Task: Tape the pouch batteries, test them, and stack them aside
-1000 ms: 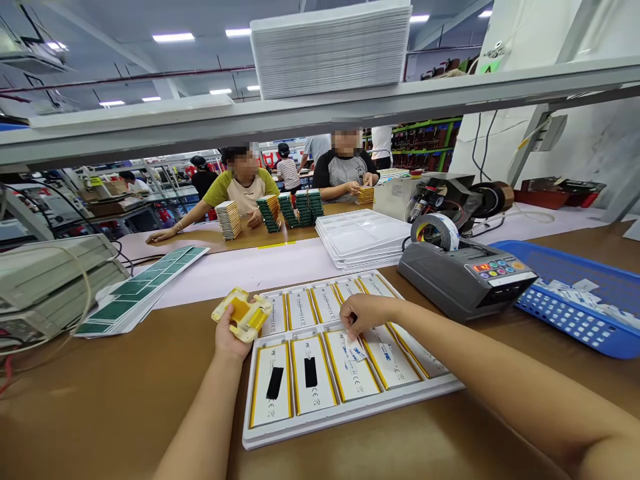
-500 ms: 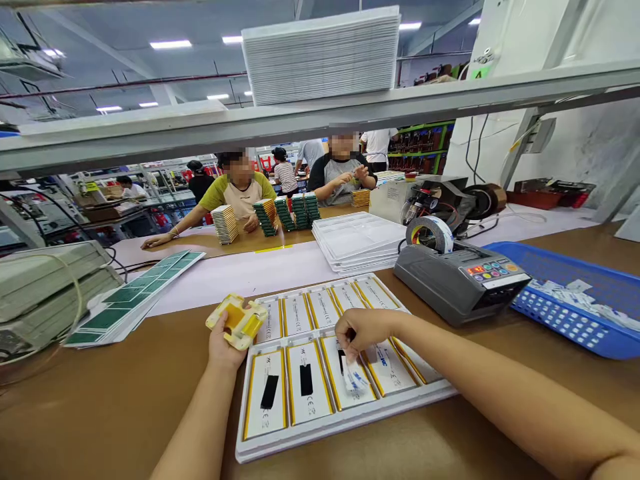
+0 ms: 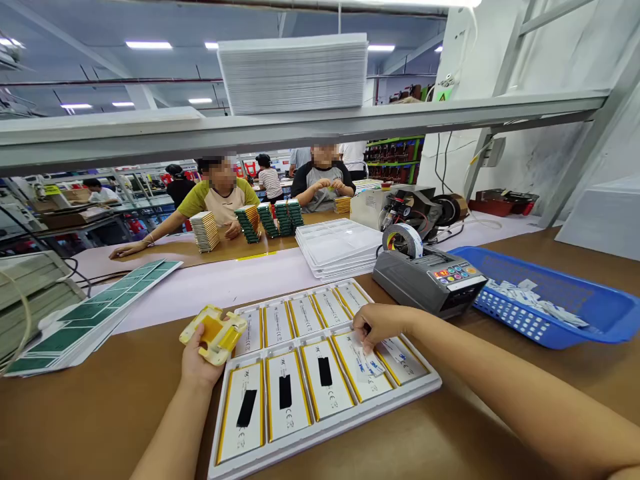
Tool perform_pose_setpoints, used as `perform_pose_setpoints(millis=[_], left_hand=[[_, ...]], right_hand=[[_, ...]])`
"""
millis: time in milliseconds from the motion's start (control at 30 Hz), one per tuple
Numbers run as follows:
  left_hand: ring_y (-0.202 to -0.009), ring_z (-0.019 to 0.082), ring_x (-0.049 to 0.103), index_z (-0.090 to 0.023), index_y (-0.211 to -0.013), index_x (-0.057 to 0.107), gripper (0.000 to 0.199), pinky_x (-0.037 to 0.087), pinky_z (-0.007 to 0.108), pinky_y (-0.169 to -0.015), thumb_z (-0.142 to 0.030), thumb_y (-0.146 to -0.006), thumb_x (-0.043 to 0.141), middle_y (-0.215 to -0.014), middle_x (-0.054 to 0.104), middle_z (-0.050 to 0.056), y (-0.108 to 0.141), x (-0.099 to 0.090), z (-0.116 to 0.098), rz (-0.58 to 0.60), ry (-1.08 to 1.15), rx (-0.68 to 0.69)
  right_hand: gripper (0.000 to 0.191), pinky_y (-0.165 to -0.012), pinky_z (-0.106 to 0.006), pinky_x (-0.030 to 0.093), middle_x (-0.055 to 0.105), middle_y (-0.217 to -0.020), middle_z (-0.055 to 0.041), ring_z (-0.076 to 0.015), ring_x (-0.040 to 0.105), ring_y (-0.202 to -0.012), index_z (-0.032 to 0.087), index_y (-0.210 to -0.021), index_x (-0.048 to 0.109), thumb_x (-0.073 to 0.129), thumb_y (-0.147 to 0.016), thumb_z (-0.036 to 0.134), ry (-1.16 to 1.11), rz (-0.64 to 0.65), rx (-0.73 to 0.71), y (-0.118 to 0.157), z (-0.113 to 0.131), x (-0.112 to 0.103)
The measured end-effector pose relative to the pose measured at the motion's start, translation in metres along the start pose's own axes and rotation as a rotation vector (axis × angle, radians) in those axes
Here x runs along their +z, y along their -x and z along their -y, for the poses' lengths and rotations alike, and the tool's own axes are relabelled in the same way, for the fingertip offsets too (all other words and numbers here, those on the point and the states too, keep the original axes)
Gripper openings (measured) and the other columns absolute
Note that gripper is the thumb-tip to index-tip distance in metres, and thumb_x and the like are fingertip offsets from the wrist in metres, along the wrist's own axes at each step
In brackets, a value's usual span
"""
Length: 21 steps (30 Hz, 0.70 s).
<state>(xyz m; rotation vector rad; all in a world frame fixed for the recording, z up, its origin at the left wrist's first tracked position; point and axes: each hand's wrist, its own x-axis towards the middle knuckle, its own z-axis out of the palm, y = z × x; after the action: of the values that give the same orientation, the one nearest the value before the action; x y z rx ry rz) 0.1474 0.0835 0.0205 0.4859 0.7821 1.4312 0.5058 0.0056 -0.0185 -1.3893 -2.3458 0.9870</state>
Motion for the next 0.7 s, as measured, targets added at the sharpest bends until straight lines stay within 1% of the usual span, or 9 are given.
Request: perform_pose_setpoints(millis=[100,267,333,400,467,567,600,633,700], left_hand=[[-0.068,0.022,0.063,-0.021,-0.105,0.054,0.027,0.049,0.044,-0.071,-0.025,-0.08,0.044,-0.072,0.066,0.004,0.001,0.002,-0.001,-0.005,-0.009,0.012],[-0.067,0.021,0.063,-0.022,-0.104,0.055,0.027,0.05,0.043,-0.07,-0.023,-0.079,0.045,-0.074,0.067,0.004,0.001,0.002,-0.002,-0.027,-0.03,0.031],[-0.066,0.021,0.063,-0.022,-0.105,0.055,0.027,0.051,0.042,-0.069,-0.023,-0.079,0.045,-0.073,0.067,0.003,0.001,0.002,-0.003,-0.044,-0.037,0.03],[-0.066,0.021,0.063,-0.021,-0.105,0.055,0.028,0.051,0.041,-0.068,-0.023,-0.079,0.045,-0.074,0.067,0.004,0.0,0.001,-0.003,-0.043,-0.041,0.024],[-0.067,0.021,0.064,-0.021,-0.105,0.055,0.029,0.052,0.04,-0.065,-0.022,-0.079,0.045,-0.076,0.067,0.005,-0.001,0.0,-0.003,-0.022,-0.045,0.026],[-0.069,0.022,0.064,-0.022,-0.107,0.055,0.03,0.053,0.038,-0.06,-0.021,-0.078,0.045,-0.078,0.068,0.006,-0.003,-0.001,-0.003,0.016,-0.05,0.052],[-0.069,0.023,0.064,-0.022,-0.108,0.054,0.031,0.053,0.037,-0.058,-0.021,-0.079,0.045,-0.078,0.068,0.006,-0.004,-0.001,-0.003,0.017,-0.052,0.06],[-0.069,0.023,0.064,-0.022,-0.108,0.054,0.031,0.052,0.036,-0.057,-0.021,-0.079,0.045,-0.078,0.068,0.007,-0.005,-0.002,-0.003,0.016,-0.055,0.067],[-0.07,0.023,0.064,-0.022,-0.109,0.053,0.032,0.052,0.035,-0.055,-0.021,-0.079,0.044,-0.077,0.068,0.007,-0.006,-0.002,-0.003,0.015,-0.063,0.069]], right_hand=[[0.028,-0.056,-0.021,0.035,0.055,-0.062,0.0011,-0.0114,0.048,-0.06,0.013,-0.06,0.06,0.068,-0.059,0.039,-0.03,-0.102,-0.019,0.002,0.0,0.002],[0.03,-0.056,-0.021,0.036,0.056,-0.061,0.0012,-0.0114,0.049,-0.06,0.013,-0.061,0.06,0.07,-0.057,0.042,-0.118,-0.041,-0.039,0.005,0.004,0.008],[0.027,-0.055,-0.021,0.035,0.057,-0.061,0.0016,-0.0109,0.049,-0.059,0.014,-0.061,0.061,0.071,-0.056,0.039,-0.107,-0.079,0.006,0.006,0.009,0.012],[0.024,-0.053,-0.021,0.033,0.057,-0.062,0.0018,-0.0104,0.048,-0.058,0.014,-0.06,0.061,0.072,-0.055,0.035,-0.077,-0.158,0.057,0.008,0.016,0.016],[0.025,-0.053,-0.021,0.034,0.057,-0.062,0.0014,-0.0105,0.048,-0.058,0.014,-0.06,0.06,0.072,-0.054,0.036,-0.118,-0.168,0.032,0.011,0.02,0.018],[0.033,-0.057,-0.023,0.037,0.057,-0.061,0.0005,-0.0117,0.05,-0.059,0.014,-0.06,0.059,0.071,-0.053,0.044,-0.326,-0.078,-0.119,0.019,0.016,0.008],[0.034,-0.057,-0.023,0.038,0.057,-0.061,0.0004,-0.012,0.05,-0.059,0.014,-0.061,0.058,0.07,-0.054,0.045,-0.367,-0.076,-0.135,0.023,0.012,0.001],[0.033,-0.057,-0.023,0.038,0.056,-0.06,0.0003,-0.0121,0.05,-0.058,0.014,-0.06,0.058,0.07,-0.054,0.045,-0.358,-0.104,-0.119,0.026,0.007,-0.007],[0.027,-0.055,-0.023,0.036,0.056,-0.059,0.0003,-0.0123,0.049,-0.057,0.015,-0.059,0.058,0.069,-0.057,0.04,-0.21,-0.182,-0.025,0.032,-0.004,-0.021]])
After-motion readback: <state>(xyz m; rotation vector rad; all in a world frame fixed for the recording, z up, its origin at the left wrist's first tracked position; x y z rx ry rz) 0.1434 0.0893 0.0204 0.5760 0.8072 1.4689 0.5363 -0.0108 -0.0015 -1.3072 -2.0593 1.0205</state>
